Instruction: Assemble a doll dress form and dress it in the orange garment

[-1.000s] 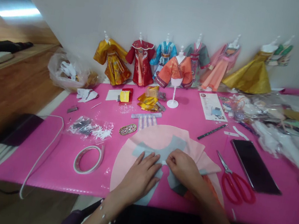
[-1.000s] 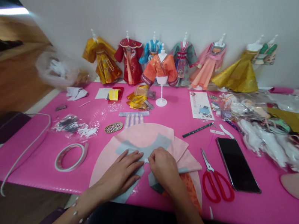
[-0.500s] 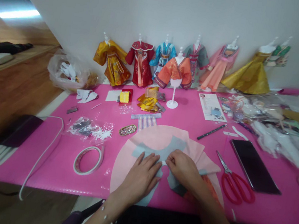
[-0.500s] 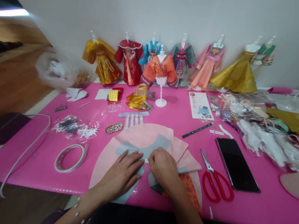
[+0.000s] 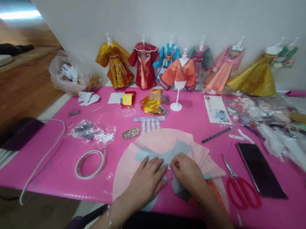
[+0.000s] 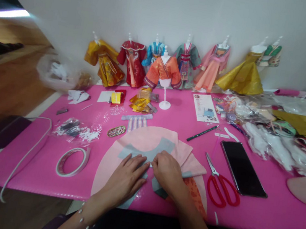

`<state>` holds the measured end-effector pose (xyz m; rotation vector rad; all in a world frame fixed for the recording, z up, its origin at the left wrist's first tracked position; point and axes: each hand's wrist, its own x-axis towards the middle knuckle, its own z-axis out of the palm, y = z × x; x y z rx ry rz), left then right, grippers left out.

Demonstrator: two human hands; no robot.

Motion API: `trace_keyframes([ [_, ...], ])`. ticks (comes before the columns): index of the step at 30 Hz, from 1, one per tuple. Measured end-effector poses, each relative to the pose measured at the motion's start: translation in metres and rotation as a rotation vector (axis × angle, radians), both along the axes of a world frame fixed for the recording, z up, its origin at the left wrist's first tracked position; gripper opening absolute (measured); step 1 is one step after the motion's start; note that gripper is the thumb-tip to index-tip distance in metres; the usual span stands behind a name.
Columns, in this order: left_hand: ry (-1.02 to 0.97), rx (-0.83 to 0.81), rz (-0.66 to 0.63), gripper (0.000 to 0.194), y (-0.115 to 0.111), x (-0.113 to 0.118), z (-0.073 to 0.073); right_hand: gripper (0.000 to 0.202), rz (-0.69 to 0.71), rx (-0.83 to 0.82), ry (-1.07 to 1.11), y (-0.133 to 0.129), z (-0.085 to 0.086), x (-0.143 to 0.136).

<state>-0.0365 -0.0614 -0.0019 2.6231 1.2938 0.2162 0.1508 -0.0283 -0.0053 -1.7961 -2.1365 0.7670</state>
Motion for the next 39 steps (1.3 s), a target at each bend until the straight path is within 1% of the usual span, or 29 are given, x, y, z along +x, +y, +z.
trace_keyframes([
  [6,0.018,0.021,0.018,0.044,-0.001,0.004,-0.003,0.013,-0.019,0.006,-0.001,0.001,-0.003,-0.001],
  [11,0.034,0.003,0.025,0.043,-0.001,0.006,-0.001,0.006,-0.040,-0.012,0.053,0.002,-0.003,0.002],
  [13,0.022,-0.006,0.026,0.043,-0.001,0.006,0.000,0.009,-0.048,-0.025,0.086,0.003,-0.002,0.004],
  [16,0.000,-0.019,0.034,0.045,-0.001,0.004,0.000,0.006,-0.059,-0.030,0.124,0.004,0.000,0.004],
  [22,0.001,-0.027,0.035,0.047,-0.002,-0.001,-0.002,0.007,-0.076,-0.020,0.149,0.003,0.000,0.003],
  [27,0.027,0.024,0.029,0.048,-0.011,-0.004,-0.005,0.011,-0.051,0.004,0.150,-0.002,0.003,0.010],
  [30,0.031,0.025,0.022,0.047,-0.015,-0.004,-0.004,0.013,-0.021,0.025,0.119,-0.007,0.006,0.011],
  [34,0.042,0.010,0.030,0.045,-0.012,-0.001,0.000,0.018,0.025,0.062,0.056,-0.011,0.008,0.006],
  [39,0.055,-0.029,0.006,0.047,-0.004,-0.001,0.002,0.018,0.068,0.101,-0.002,-0.010,0.005,0.001],
])
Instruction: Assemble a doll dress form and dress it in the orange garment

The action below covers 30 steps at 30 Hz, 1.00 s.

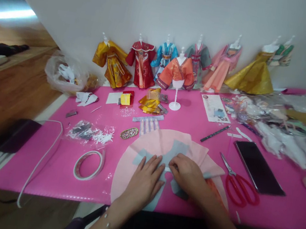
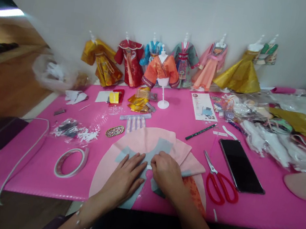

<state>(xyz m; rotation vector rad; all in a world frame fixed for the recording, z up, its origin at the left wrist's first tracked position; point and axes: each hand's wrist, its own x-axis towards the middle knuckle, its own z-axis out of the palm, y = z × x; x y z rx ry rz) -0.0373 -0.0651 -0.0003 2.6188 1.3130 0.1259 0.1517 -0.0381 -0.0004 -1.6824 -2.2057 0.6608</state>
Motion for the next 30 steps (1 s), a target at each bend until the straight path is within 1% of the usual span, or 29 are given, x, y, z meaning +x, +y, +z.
trace_keyframes([
  [8,-0.007,-0.025,0.004,0.052,0.000,-0.002,0.002,0.010,0.047,0.043,-0.053,-0.001,-0.007,-0.001],
  [12,-0.009,-0.051,-0.007,0.054,0.003,-0.003,0.002,0.015,0.076,0.057,-0.078,-0.001,-0.008,-0.003],
  [16,-0.021,-0.068,-0.001,0.054,0.002,-0.006,0.000,0.017,0.115,0.070,-0.092,0.000,-0.005,-0.003],
  [19,-0.049,-0.072,0.005,0.056,0.001,-0.007,-0.003,0.011,0.180,0.077,-0.086,0.001,-0.001,-0.002],
  [25,-0.073,-0.094,0.019,0.061,0.002,-0.007,-0.006,0.013,0.304,0.081,-0.085,0.007,0.004,0.001],
  [30,-0.066,-0.106,0.022,0.062,0.002,-0.007,-0.005,0.016,0.346,0.092,-0.091,0.009,0.005,0.000],
])
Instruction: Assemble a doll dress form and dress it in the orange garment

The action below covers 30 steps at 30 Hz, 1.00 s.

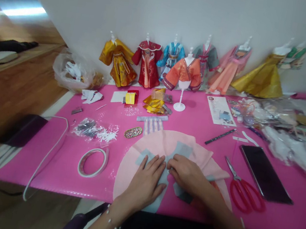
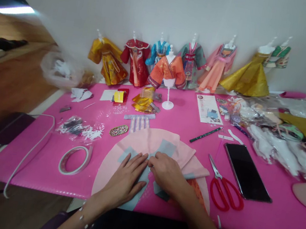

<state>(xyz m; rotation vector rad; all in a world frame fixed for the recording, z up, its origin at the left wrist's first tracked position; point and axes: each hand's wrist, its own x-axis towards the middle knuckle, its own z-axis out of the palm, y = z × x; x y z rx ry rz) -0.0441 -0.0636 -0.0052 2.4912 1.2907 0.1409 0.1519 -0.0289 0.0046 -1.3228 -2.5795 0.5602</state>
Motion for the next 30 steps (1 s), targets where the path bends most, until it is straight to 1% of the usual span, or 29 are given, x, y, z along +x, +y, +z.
trace_keyframes([
  [8,-0.024,0.021,0.001,0.062,0.000,-0.002,-0.003,0.016,-0.003,-0.005,0.039,0.001,-0.003,0.002],
  [18,0.004,0.041,-0.016,0.061,-0.002,-0.001,-0.001,0.018,-0.006,-0.013,0.104,0.001,-0.005,0.002],
  [25,0.036,0.051,-0.020,0.061,-0.001,0.000,0.000,0.013,-0.004,-0.084,0.251,-0.002,-0.004,0.012],
  [30,0.048,0.067,-0.030,0.061,-0.001,0.000,-0.002,0.012,-0.043,-0.163,0.377,-0.004,-0.004,0.020],
])
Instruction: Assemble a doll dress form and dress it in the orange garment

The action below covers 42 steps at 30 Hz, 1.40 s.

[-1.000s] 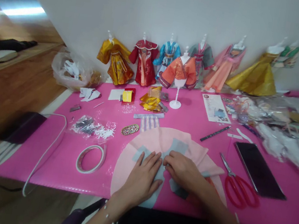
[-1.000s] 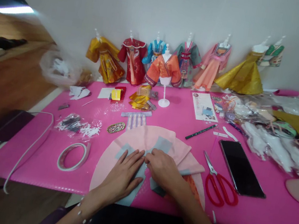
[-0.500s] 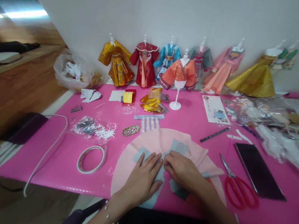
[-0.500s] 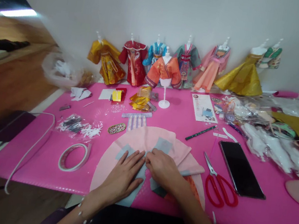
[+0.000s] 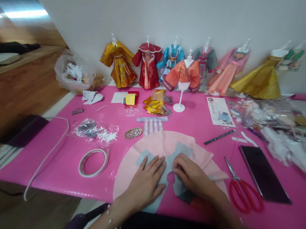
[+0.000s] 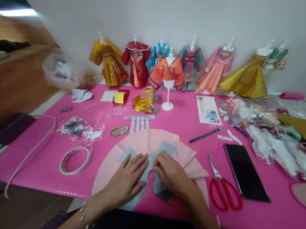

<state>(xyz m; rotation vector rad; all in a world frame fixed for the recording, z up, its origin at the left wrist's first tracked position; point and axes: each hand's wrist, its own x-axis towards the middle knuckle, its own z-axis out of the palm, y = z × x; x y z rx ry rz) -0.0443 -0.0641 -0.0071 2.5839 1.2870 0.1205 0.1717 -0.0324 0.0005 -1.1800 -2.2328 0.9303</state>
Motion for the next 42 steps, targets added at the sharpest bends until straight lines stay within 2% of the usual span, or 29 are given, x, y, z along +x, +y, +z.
trace_keyframes([
  [10,-0.085,0.012,0.001,0.062,-0.001,-0.005,0.000,0.012,-0.053,-0.149,0.154,0.001,0.009,0.014],
  [12,-0.174,0.041,0.010,0.053,-0.002,-0.005,0.005,0.013,-0.041,-0.180,0.177,0.000,0.016,0.014],
  [15,-0.391,0.087,0.070,0.030,-0.004,0.000,0.018,0.012,-0.010,-0.178,0.184,-0.004,0.027,0.010],
  [18,-0.576,0.036,0.184,0.012,-0.004,0.011,0.031,0.012,0.021,-0.141,0.177,-0.008,0.037,0.004],
  [21,-0.679,-0.038,0.264,0.002,-0.001,0.021,0.035,0.012,0.033,-0.116,0.169,-0.010,0.041,0.000],
  [26,-0.830,-0.141,0.325,0.013,0.002,0.028,0.029,0.011,0.008,-0.108,0.183,-0.010,0.038,-0.002],
  [33,-1.096,-0.315,0.469,0.016,0.001,0.028,0.025,0.011,-0.137,-0.203,0.287,-0.009,0.040,-0.004],
  [38,-1.108,-0.316,0.486,0.017,0.001,0.028,0.022,0.012,-0.150,-0.203,0.280,-0.008,0.039,-0.007],
  [42,-1.024,-0.296,0.465,0.015,0.000,0.026,0.016,0.012,-0.184,-0.153,0.168,-0.003,0.030,-0.008],
])
